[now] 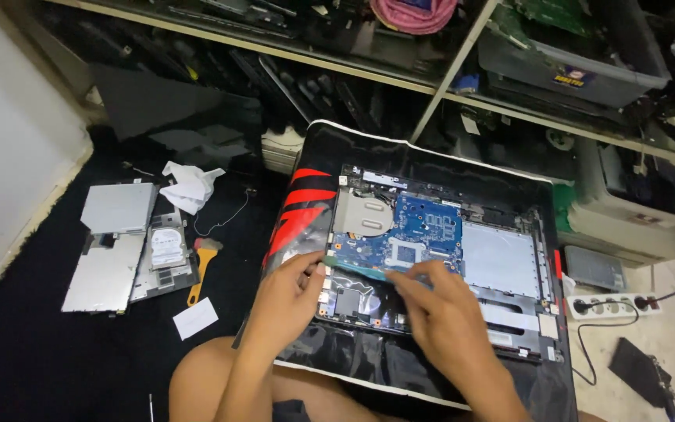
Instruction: Cleaning dust from a laptop motherboard and internal chassis using a small brush
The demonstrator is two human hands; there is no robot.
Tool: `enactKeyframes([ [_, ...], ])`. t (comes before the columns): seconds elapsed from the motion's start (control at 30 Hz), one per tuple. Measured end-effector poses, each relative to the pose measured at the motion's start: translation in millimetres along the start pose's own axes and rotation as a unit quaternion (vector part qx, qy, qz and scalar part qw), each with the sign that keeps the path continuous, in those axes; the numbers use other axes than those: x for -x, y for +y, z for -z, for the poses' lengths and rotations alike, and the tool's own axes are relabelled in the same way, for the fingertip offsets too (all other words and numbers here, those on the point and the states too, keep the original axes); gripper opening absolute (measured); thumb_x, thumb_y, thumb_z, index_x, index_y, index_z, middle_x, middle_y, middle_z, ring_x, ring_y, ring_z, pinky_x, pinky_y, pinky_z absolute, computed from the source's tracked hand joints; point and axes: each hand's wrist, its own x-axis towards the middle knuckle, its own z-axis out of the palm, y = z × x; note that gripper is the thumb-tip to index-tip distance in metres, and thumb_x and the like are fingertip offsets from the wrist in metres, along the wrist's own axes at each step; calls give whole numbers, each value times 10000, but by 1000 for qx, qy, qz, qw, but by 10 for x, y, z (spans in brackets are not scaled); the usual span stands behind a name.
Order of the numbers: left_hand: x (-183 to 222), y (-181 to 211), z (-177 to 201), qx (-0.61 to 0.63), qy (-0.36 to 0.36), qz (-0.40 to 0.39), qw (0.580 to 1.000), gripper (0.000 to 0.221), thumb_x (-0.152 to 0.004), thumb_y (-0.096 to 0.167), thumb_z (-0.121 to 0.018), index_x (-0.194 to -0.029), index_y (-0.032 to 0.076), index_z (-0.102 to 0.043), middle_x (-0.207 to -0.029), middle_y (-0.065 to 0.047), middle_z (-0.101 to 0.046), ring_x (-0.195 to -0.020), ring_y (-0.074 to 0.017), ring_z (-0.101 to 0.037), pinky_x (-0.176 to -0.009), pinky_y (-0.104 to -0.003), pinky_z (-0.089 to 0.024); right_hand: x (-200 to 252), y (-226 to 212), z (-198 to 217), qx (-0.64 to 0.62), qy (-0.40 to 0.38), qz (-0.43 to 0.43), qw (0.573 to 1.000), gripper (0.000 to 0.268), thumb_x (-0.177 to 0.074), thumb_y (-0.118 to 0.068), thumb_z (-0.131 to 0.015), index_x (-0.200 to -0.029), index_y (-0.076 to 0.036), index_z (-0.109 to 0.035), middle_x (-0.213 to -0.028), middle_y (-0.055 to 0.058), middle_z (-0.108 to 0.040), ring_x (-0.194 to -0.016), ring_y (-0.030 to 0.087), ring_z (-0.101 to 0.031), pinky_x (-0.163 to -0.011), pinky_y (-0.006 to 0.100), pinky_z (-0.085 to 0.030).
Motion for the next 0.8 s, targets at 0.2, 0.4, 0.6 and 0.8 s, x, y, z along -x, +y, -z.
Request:
enactKeyframes([
  [0.2, 12, 65, 57, 10, -10, 3, 1000, 350, -893, 171, -639, -1207, 60, -747, -704, -62, -736, -494, -116, -526, -454, -266, -438, -90, 88, 126, 11, -42, -25, 999, 280, -860, -122, -698, -1086, -218, -831, -1037, -10, -684, -735, 177, -618, -679, 315, -516],
  [0.4, -8, 36, 14, 4, 7, -9, 1000, 332, -884, 164, -648, -1184, 79, -762, -676, -34, -705, -460, -106, -473, -436, -269, -406, -167, 131, 19, 23, -44, 2, 999, 279, -878, -139, -695, -1114, -228, -813, -1044, -12, -688, -693, 150, -601, -644, 277, -525],
  [0.6, -1, -28, 9, 0, 16, -18, 1000, 332, -866, 159, -652, -1171, 90, -763, -680, -37, -714, -460, -119, -496, -446, -273, -432, -248, 263, 40, 44, -14, -26, 999, 248, -870, -124, -708, -1060, -221, -835, -1025, 2, -698, -708, 190, -626, -665, 322, -535],
  [0.8, 1, 6, -12, 4, 19, -13, 1000, 327, -874, 165, -669, -1171, 77, -774, -600, -26, -662, -428, -100, -461, -414, -261, -389, -323, 168, -69, 31, -2, 26, 999, 273, -880, -120, -697, -1106, -213, -819, -1043, 10, -682, -703, 185, -600, -670, 318, -517],
])
